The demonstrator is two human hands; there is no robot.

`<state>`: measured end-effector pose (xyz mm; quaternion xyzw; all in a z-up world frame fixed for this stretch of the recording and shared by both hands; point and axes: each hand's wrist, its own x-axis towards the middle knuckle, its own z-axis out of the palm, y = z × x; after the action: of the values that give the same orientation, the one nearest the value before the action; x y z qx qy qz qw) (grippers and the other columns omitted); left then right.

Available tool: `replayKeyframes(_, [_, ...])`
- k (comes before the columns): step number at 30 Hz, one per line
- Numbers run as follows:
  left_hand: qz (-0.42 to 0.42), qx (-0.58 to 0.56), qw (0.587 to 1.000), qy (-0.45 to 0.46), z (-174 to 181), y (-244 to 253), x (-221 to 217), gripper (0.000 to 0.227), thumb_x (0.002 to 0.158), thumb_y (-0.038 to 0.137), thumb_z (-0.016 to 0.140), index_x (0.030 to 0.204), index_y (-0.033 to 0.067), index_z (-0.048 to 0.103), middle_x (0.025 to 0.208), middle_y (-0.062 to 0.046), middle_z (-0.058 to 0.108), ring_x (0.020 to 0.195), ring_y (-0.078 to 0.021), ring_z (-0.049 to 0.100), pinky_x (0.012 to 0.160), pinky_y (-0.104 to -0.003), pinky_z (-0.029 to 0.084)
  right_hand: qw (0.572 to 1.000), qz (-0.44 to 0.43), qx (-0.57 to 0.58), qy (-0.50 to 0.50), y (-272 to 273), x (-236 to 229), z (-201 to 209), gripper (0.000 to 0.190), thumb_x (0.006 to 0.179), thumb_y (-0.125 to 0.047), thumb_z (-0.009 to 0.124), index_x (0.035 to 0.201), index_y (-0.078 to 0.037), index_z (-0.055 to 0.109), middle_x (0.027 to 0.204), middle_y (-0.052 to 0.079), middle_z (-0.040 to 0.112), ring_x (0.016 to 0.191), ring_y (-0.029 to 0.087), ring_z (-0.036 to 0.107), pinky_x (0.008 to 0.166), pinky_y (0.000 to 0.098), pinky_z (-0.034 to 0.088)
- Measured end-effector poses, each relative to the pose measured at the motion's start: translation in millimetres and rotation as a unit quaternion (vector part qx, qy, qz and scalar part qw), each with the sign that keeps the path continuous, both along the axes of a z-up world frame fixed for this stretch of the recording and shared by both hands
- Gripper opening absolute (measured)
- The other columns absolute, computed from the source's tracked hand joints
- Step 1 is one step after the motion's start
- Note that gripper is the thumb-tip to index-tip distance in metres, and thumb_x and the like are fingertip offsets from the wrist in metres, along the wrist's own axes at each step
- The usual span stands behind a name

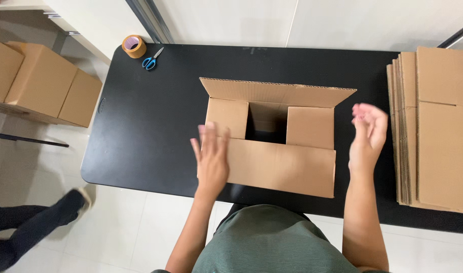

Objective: The person assembles a flat cardboard box into its three-dimensional shape, closes the bottom flaps, and seals it with packing tape using scissors to cut the tape.

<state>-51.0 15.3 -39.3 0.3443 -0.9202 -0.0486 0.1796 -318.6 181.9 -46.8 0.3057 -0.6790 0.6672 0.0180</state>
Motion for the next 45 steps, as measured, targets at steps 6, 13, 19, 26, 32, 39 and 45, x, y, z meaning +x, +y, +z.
replayKeyframes(6, [-0.081, 0.048, 0.992, -0.088, -1, 25, -24, 0.07, 0.091, 0.05, 0.031, 0.143, 0.0058, 0.017, 0.148, -0.02, 0.013, 0.137, -0.0338, 0.006, 0.109, -0.049, 0.0, 0.93, 0.017, 0.168, 0.327, -52, 24, 79, 0.046, 0.095, -0.02, 0.045, 0.134, 0.002, 0.038, 0.136, 0.027, 0.032, 0.127, 0.044, 0.024, 0.103, 0.0516, 0.017])
replayKeyframes(13, [-0.087, 0.028, 0.992, -0.086, -4, 37, -43, 0.075, 0.09, 0.054, 0.026, 0.143, 0.0039, 0.009, 0.147, -0.024, 0.005, 0.137, -0.0356, 0.0, 0.109, -0.049, -0.002, 0.885, -0.001, 0.315, 0.343, -62, 76, 47, 0.044, 0.09, -0.014, 0.051, 0.133, -0.006, 0.044, 0.132, 0.018, 0.046, 0.13, 0.035, 0.029, 0.105, 0.0545, 0.004])
replayKeyframes(19, [-0.082, 0.046, 0.993, -0.072, -6, 34, -48, 0.075, 0.091, 0.053, 0.027, 0.142, -0.0002, 0.01, 0.146, -0.026, 0.008, 0.137, -0.0358, 0.001, 0.11, -0.047, -0.002, 0.849, 0.1, 0.427, 0.293, -23, 112, 4, 0.048, 0.094, -0.024, 0.038, 0.139, -0.007, 0.031, 0.143, 0.017, 0.03, 0.133, 0.034, 0.023, 0.106, 0.0529, 0.013])
replayKeyframes(26, [-0.107, 0.048, 0.988, -0.103, -6, 17, -62, 0.071, 0.091, 0.05, 0.03, 0.143, 0.004, 0.016, 0.148, -0.016, 0.014, 0.138, -0.0272, 0.01, 0.111, -0.044, 0.002, 0.836, 0.083, 0.458, 0.29, -34, 104, -3, 0.054, 0.096, -0.035, 0.03, 0.142, -0.008, 0.023, 0.147, 0.015, 0.019, 0.136, 0.032, 0.013, 0.108, 0.0507, 0.008])
replayKeyframes(32, [-0.102, 0.055, 0.988, -0.105, -7, 10, -65, 0.071, 0.092, 0.052, 0.027, 0.143, 0.0059, 0.016, 0.149, -0.014, 0.014, 0.139, -0.0249, 0.009, 0.111, -0.042, 0.001, 0.836, 0.082, 0.454, 0.298, -40, 100, -4, 0.055, 0.097, -0.035, 0.029, 0.142, -0.006, 0.023, 0.147, 0.017, 0.019, 0.136, 0.034, 0.014, 0.108, 0.0512, 0.008])
replayKeyframes(39, [-0.1, 0.077, 0.984, -0.122, -4, 10, -64, 0.071, 0.091, 0.054, 0.022, 0.144, 0.0072, 0.012, 0.15, -0.012, 0.01, 0.139, -0.0236, 0.005, 0.111, -0.042, -0.001, 0.842, 0.085, 0.452, 0.283, -39, 101, -6, 0.055, 0.096, -0.037, 0.03, 0.142, -0.007, 0.024, 0.147, 0.016, 0.02, 0.136, 0.033, 0.014, 0.108, 0.0506, 0.007])
replayKeyframes(45, [-0.118, 0.022, 0.987, -0.107, -8, -2, -58, 0.067, 0.091, 0.05, 0.034, 0.143, 0.0109, 0.021, 0.148, -0.01, 0.021, 0.138, -0.0233, 0.016, 0.111, -0.041, 0.012, 0.841, 0.083, 0.452, 0.285, -41, 100, -8, 0.055, 0.097, -0.039, 0.029, 0.142, -0.007, 0.026, 0.145, 0.018, 0.026, 0.135, 0.034, 0.019, 0.108, 0.0498, 0.009])
